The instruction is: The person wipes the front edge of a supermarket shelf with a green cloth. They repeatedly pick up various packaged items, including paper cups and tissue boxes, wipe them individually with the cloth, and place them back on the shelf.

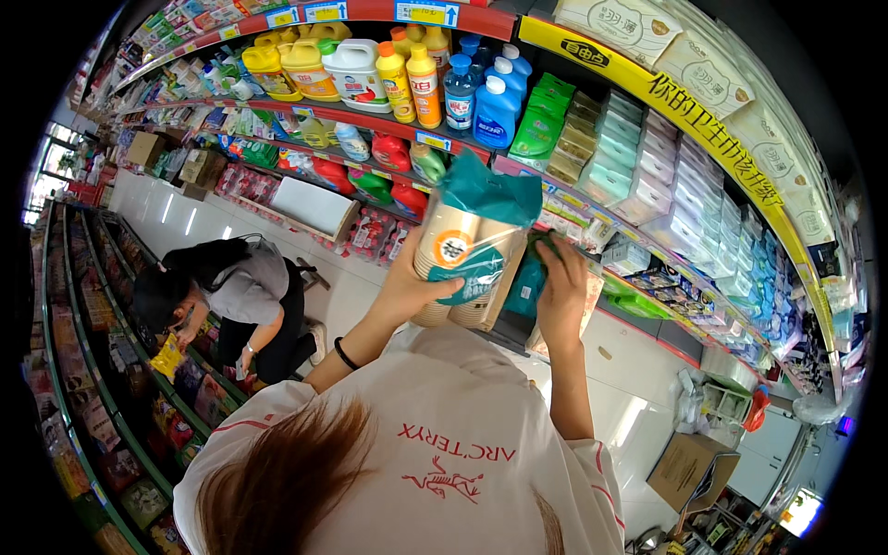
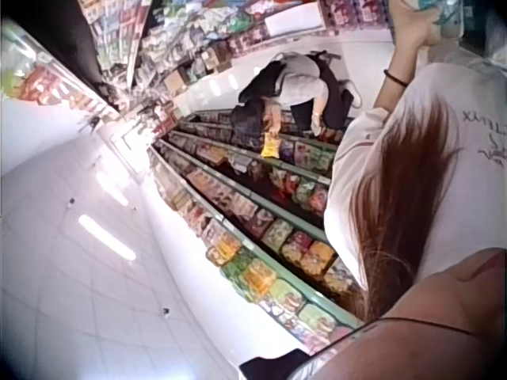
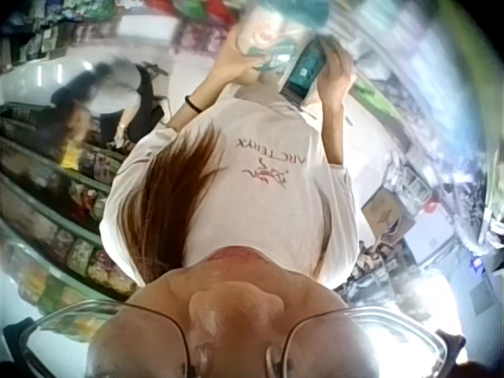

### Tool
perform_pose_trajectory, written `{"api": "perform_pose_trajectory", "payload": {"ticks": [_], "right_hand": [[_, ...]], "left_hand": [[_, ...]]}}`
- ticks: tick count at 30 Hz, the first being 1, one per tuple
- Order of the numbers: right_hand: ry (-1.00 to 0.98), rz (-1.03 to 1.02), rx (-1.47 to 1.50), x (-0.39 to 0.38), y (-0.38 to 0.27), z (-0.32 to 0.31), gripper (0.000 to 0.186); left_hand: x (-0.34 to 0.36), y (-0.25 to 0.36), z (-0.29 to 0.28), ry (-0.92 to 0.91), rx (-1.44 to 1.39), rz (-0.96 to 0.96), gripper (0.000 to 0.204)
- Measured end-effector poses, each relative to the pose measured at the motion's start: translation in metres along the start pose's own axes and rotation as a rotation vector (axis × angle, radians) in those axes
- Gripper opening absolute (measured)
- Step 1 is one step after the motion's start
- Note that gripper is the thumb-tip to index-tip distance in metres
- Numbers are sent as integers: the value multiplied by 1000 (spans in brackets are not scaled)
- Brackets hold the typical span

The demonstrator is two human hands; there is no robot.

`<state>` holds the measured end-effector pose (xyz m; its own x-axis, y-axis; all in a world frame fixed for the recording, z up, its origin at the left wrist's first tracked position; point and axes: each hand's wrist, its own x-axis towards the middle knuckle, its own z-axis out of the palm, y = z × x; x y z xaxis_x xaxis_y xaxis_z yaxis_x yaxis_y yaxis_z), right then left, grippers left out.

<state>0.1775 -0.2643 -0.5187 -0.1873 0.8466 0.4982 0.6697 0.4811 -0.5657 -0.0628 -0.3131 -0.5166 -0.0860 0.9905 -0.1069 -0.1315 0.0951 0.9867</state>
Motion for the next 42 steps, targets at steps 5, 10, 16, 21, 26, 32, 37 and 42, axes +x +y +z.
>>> {"api": "perform_pose_trajectory", "payload": {"ticks": [5, 10, 16, 21, 26, 32, 37, 42], "right_hand": [[251, 143, 108, 25, -49, -15, 37], [23, -262, 161, 31, -90, -2, 48], [-121, -321, 262, 12, -86, -1, 41], [-240, -439, 354, -8, -84, -12, 27], [-207, -492, 343, -26, -66, -25, 24], [-26, -281, 150, -38, -22, -47, 21], [116, 1, 54, -56, 31, -69, 27], [254, 109, -94, -60, 1, -106, 28]], "left_hand": [[5, 21, -2, 58, 4, 52, 78], [4, 32, 15, 18, -272, 48, 70], [-2, 28, 18, 101, -451, 2, 63], [-5, 29, 18, 239, -518, 41, 66], [-20, 39, 12, 264, -499, 130, 71], [-27, 67, -19, 200, -579, 283, 71], [-23, 161, -65, 240, -486, 635, 55], [28, 291, -82, 261, -324, 1021, 55]]}}
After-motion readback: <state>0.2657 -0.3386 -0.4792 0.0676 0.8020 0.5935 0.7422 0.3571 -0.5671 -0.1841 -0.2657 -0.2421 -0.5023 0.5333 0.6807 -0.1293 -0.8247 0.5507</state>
